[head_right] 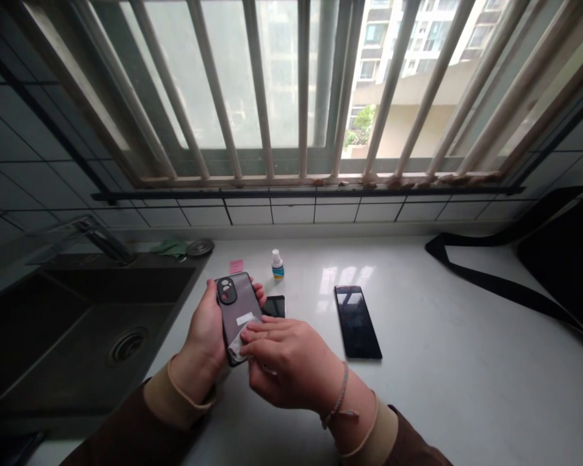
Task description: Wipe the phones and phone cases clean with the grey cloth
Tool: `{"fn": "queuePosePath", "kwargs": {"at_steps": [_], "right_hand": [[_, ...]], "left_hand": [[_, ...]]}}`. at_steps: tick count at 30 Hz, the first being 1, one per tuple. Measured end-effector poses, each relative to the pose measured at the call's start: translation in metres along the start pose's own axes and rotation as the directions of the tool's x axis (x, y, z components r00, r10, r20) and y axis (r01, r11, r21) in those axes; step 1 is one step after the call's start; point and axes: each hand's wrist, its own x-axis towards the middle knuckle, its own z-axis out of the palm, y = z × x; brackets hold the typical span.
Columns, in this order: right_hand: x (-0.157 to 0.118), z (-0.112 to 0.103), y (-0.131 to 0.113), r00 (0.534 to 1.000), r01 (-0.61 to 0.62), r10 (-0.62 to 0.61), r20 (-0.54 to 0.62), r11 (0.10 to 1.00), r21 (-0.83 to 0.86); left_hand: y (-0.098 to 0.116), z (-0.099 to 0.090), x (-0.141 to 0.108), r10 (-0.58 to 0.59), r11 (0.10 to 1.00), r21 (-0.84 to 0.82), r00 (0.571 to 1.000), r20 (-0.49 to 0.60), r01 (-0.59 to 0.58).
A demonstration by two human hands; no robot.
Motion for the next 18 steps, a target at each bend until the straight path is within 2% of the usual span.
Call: {"fn": "queuePosePath", "kwargs": {"at_steps": [5, 8, 10, 13, 15, 17, 18], "right_hand": [[0.002, -0.009, -0.008, 0.99, -0.127, 0.138, -0.019, 0.951, 0.281], [0.0, -0.011, -0.006, 0.946, -0.262, 0.319, -0.052, 0.852, 0.453], [-0.001, -0.011, 0.0, 0.859, -0.358, 0.498, -0.115, 0.747, 0.561], [-0.002, -0.011, 0.013, 0.652, -0.445, 0.734, -0.192, 0.575, 0.687], [-0.001, -0.012, 0.021, 0.535, -0.464, 0.814, -0.227, 0.507, 0.727], [-0.001, -0.015, 0.025, 0.482, -0.509, 0.824, -0.297, 0.54, 0.671], [-0.001, -0.015, 0.024, 0.485, -0.547, 0.799, -0.355, 0.594, 0.589]], "left_hand": [[0.007, -0.001, 0.002, -0.031, 0.998, -0.055, 0.999, 0.02, 0.032], [0.007, -0.002, 0.0, -0.141, 0.99, -0.015, 0.986, 0.091, 0.143], [0.004, -0.003, -0.001, -0.237, 0.971, 0.019, 0.959, 0.155, 0.237], [-0.002, -0.006, -0.001, -0.302, 0.953, 0.066, 0.927, 0.224, 0.295], [-0.005, -0.008, -0.002, -0.308, 0.951, 0.087, 0.92, 0.244, 0.295], [-0.007, -0.008, -0.003, -0.315, 0.949, 0.097, 0.918, 0.241, 0.3], [-0.008, -0.008, -0.003, -0.321, 0.947, 0.1, 0.917, 0.236, 0.306]]}}
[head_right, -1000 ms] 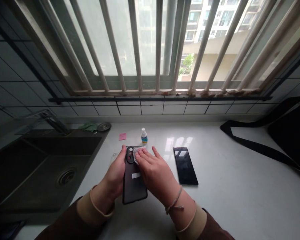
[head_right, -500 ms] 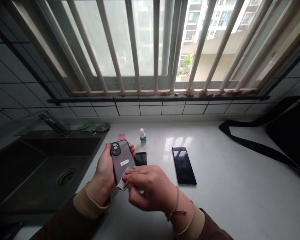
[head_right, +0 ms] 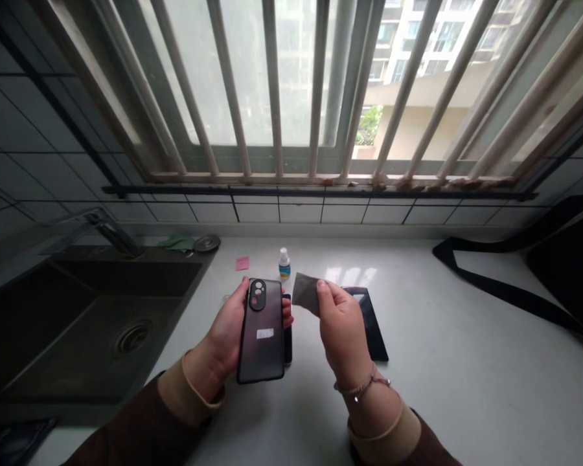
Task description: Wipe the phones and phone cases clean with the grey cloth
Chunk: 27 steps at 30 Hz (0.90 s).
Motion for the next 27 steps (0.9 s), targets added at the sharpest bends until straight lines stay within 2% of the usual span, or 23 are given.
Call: {"fn": "queuePosePath", "kwargs": {"at_steps": [1, 3, 4, 6, 8, 11, 13, 18, 22, 25, 27], "right_hand": [[-0.001, 0.001, 0.0, 0.997, 0.078, -0.08, -0.015, 0.99, -0.114], [-0.007, 0.005, 0.0, 0.96, 0.279, -0.272, 0.07, 0.903, -0.325], [-0.01, 0.009, 0.001, 0.921, 0.388, -0.354, 0.16, 0.836, -0.388], [-0.017, 0.018, 0.007, 0.807, 0.583, -0.444, 0.39, 0.706, -0.403], [-0.021, 0.026, 0.013, 0.708, 0.69, -0.454, 0.542, 0.61, -0.391], [-0.022, 0.031, 0.019, 0.623, 0.766, -0.455, 0.637, 0.52, -0.378], [-0.022, 0.03, 0.018, 0.574, 0.8, -0.461, 0.677, 0.49, -0.345], [-0.028, 0.027, 0.007, 0.482, 0.831, -0.455, 0.749, 0.509, -0.225], [-0.034, 0.028, -0.003, 0.395, 0.86, -0.487, 0.779, 0.493, -0.128], [-0.035, 0.029, -0.005, 0.373, 0.878, -0.546, 0.751, 0.47, -0.094], [-0.034, 0.029, -0.005, 0.371, 0.885, -0.588, 0.719, 0.457, -0.084]], "left_hand": [[-0.001, 0.0, 0.0, -0.011, 1.0, 0.0, 1.0, -0.004, 0.011], [-0.004, 0.002, 0.0, -0.036, 0.999, -0.013, 0.999, 0.005, 0.036], [-0.005, 0.002, 0.0, -0.051, 0.998, -0.031, 0.998, 0.023, 0.051], [-0.008, 0.004, 0.0, -0.068, 0.994, -0.082, 0.996, 0.062, 0.073], [-0.01, 0.005, 0.001, -0.058, 0.99, -0.128, 0.996, 0.074, 0.067], [-0.01, 0.005, 0.0, -0.036, 0.989, -0.142, 0.999, 0.02, 0.039], [-0.007, 0.005, 0.0, -0.032, 0.992, -0.126, 0.999, -0.03, 0.028], [0.006, 0.003, -0.001, -0.031, 0.997, -0.078, 0.988, -0.148, 0.019], [0.016, 0.002, 0.001, 0.118, 0.983, -0.116, 0.974, -0.191, -0.142], [0.02, 0.0, 0.002, 0.258, 0.947, -0.143, 0.948, -0.187, -0.286], [0.021, 0.0, 0.001, 0.289, 0.934, -0.16, 0.94, -0.18, -0.318]]}}
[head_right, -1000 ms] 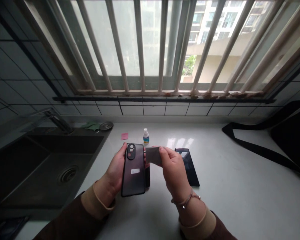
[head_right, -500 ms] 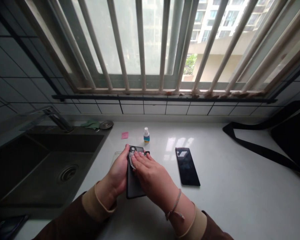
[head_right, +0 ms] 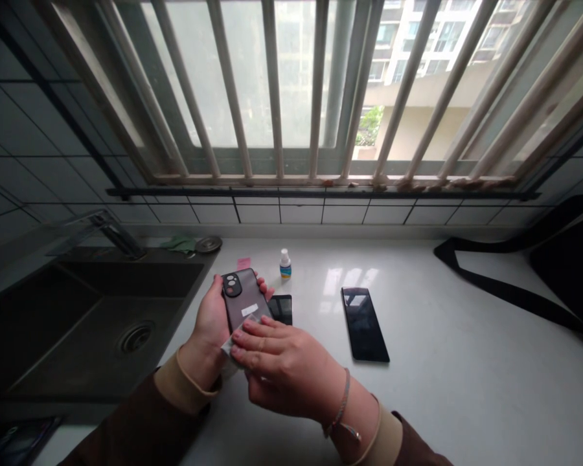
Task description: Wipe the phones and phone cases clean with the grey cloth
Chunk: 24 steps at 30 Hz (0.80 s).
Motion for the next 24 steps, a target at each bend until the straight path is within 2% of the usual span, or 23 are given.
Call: {"fn": "queuePosePath", "kwargs": {"at_steps": [5, 8, 11, 14, 19, 21, 22, 24], "right_hand": [[-0.001, -0.003, 0.005, 0.993, 0.041, -0.043, -0.114, 0.999, -0.021], [-0.004, -0.007, 0.011, 0.986, 0.015, -0.023, -0.167, 0.999, -0.047], [-0.006, -0.009, 0.017, 0.983, -0.067, 0.052, -0.177, 0.994, -0.082], [-0.008, -0.009, 0.022, 0.974, -0.153, 0.132, -0.183, 0.982, -0.108], [-0.007, -0.007, 0.019, 0.974, -0.191, 0.181, -0.134, 0.979, -0.065], [-0.007, -0.009, 0.018, 0.93, -0.314, 0.311, -0.194, 0.949, 0.016], [-0.008, -0.01, 0.019, 0.879, -0.408, 0.415, -0.236, 0.909, 0.082], [-0.011, -0.016, 0.024, 0.714, -0.583, 0.631, -0.304, 0.776, 0.241]], "left_hand": [[0.004, 0.002, -0.002, -0.029, 0.999, -0.041, 0.999, -0.017, 0.028], [0.007, 0.002, -0.001, -0.024, 0.997, -0.078, 1.0, 0.004, 0.024], [0.006, 0.002, -0.001, -0.075, 0.995, -0.065, 0.997, 0.029, 0.076], [0.001, 0.002, -0.003, -0.188, 0.981, -0.022, 0.98, 0.07, 0.19], [-0.012, 0.003, -0.005, -0.28, 0.96, 0.045, 0.952, 0.127, 0.276], [-0.014, 0.003, -0.005, -0.254, 0.967, 0.058, 0.96, 0.115, 0.248], [-0.014, 0.003, -0.006, -0.241, 0.97, 0.07, 0.964, 0.113, 0.235], [-0.015, 0.004, -0.009, -0.255, 0.962, 0.128, 0.961, 0.111, 0.241]]}}
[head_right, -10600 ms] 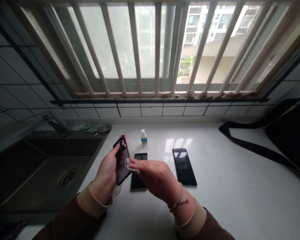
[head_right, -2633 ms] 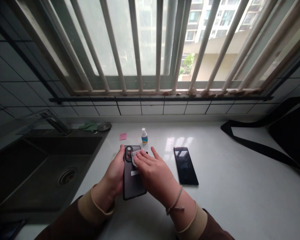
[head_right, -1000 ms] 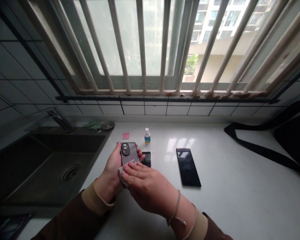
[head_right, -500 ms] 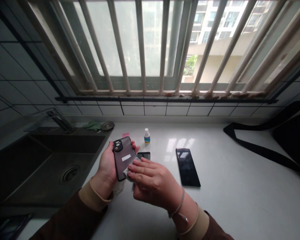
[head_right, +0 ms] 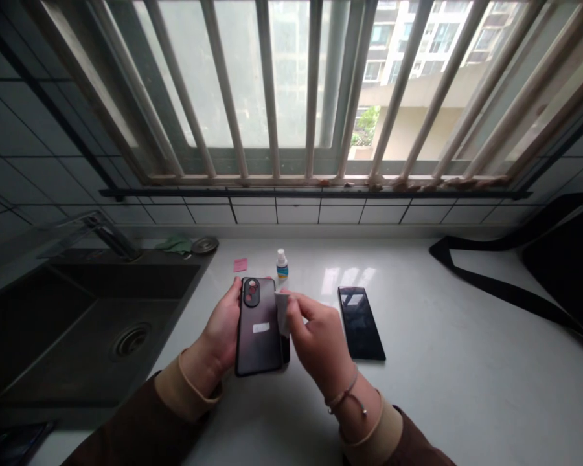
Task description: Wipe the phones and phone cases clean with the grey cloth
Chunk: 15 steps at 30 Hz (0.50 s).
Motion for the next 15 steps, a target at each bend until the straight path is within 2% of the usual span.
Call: {"fn": "queuePosePath", "kwargs": {"at_steps": [2, 3, 5, 6, 7, 9, 11, 13, 15], "right_hand": [[0.004, -0.008, 0.005, 0.975, -0.168, 0.177, -0.137, 0.983, 0.073], [0.006, -0.011, 0.007, 0.956, -0.196, 0.21, -0.207, 0.977, 0.085], [0.008, -0.013, 0.007, 0.944, -0.167, 0.174, -0.281, 0.985, 0.049], [0.007, -0.012, 0.006, 0.96, -0.122, 0.122, -0.254, 0.992, 0.014], [0.006, -0.009, 0.005, 0.982, -0.063, 0.06, -0.179, 0.998, -0.012], [0.003, -0.002, 0.0, 0.997, 0.077, -0.076, 0.026, 0.997, -0.019], [-0.001, 0.005, -0.005, 0.966, 0.199, -0.197, 0.166, 0.98, 0.003], [-0.004, 0.008, -0.008, 0.934, 0.288, -0.284, 0.217, 0.958, 0.014], [-0.005, 0.007, -0.011, 0.907, 0.356, -0.352, 0.231, 0.934, 0.026]], "left_hand": [[-0.004, 0.001, -0.005, -0.083, 0.993, 0.086, 0.996, 0.023, 0.081], [-0.007, 0.001, -0.008, -0.13, 0.984, 0.127, 0.991, 0.04, 0.124], [-0.016, 0.002, -0.014, -0.202, 0.965, 0.19, 0.975, 0.088, 0.183], [-0.02, 0.002, -0.016, -0.222, 0.958, 0.21, 0.969, 0.107, 0.196], [-0.024, 0.003, -0.017, -0.229, 0.955, 0.22, 0.966, 0.122, 0.199], [-0.029, 0.004, -0.018, -0.183, 0.967, 0.203, 0.973, 0.142, 0.152], [-0.031, 0.005, -0.018, -0.102, 0.98, 0.179, 0.989, 0.107, 0.082], [-0.028, 0.005, -0.017, -0.06, 0.985, 0.163, 0.997, 0.049, 0.051], [-0.022, 0.005, -0.017, -0.066, 0.989, 0.131, 0.998, 0.021, 0.063]]}}
